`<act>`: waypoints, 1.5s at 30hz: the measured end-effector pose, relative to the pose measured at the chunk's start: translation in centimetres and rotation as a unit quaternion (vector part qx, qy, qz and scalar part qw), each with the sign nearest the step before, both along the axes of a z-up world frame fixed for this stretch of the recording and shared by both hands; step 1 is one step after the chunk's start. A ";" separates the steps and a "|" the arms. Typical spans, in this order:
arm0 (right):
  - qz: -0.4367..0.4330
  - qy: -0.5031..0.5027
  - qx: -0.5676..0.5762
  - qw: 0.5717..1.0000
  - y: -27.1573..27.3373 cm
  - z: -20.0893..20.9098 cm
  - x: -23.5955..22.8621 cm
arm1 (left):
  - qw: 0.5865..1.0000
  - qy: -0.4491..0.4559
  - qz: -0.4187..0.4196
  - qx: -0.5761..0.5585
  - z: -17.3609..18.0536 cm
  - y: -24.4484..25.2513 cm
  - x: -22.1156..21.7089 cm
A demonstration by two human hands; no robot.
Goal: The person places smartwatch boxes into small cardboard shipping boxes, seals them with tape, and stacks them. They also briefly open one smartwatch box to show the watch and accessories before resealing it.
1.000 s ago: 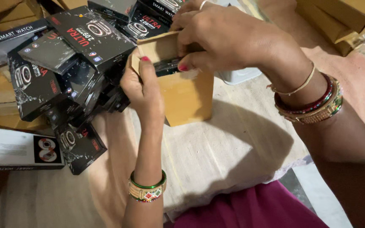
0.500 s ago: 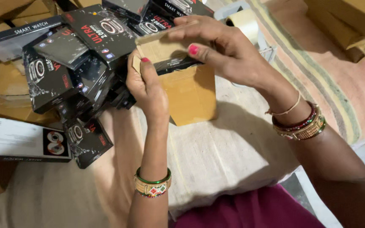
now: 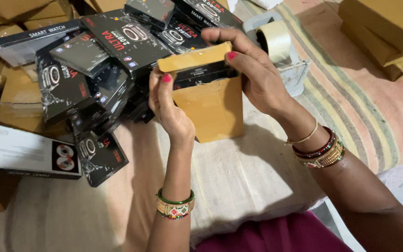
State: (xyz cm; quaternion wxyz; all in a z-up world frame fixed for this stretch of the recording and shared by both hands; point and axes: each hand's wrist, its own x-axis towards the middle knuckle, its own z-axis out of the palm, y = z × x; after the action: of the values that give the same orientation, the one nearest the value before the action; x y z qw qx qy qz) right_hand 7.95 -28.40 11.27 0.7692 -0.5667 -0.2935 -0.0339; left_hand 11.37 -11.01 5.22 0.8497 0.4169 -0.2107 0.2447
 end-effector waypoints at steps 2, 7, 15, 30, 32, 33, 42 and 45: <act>0.008 -0.007 -0.008 1.000 0.0 -0.4 0.3 | 0.999 0.013 0.006 0.030 -0.3 0.4 -0.2; -0.016 -0.049 -0.029 0.998 0.2 -1.4 0.4 | 0.992 -0.040 0.039 0.109 -0.5 1.0 -0.9; -0.006 -0.071 -0.002 0.997 0.4 -1.9 -0.7 | 0.983 -0.112 0.063 0.134 -0.2 0.6 -2.3; -0.071 -0.154 -0.040 0.985 -0.2 -2.0 -0.3 | 0.980 -0.145 0.021 0.138 -0.4 0.6 -2.3; -0.057 -0.137 -0.020 0.989 -0.1 -2.3 -0.5 | 0.979 -0.141 0.025 0.142 -0.6 0.4 -2.2; -0.043 -0.119 -0.006 0.992 -0.1 -2.4 -0.6 | 0.979 -0.138 0.031 0.145 -0.6 0.4 -2.1; -0.097 -0.093 -0.065 0.989 0.2 -2.1 -0.7 | 0.989 -0.060 0.030 0.133 -0.3 0.4 -2.3; -0.116 -0.113 -0.087 0.983 0.0 -2.3 -0.4 | 0.988 -0.053 0.035 0.138 -0.3 0.4 -2.3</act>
State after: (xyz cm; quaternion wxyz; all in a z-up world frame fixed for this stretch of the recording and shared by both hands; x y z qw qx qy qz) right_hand 7.57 -28.40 8.93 0.6697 -0.6542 -0.3127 -0.1606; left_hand 9.04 -10.63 4.97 0.7628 0.5237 -0.2721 0.2644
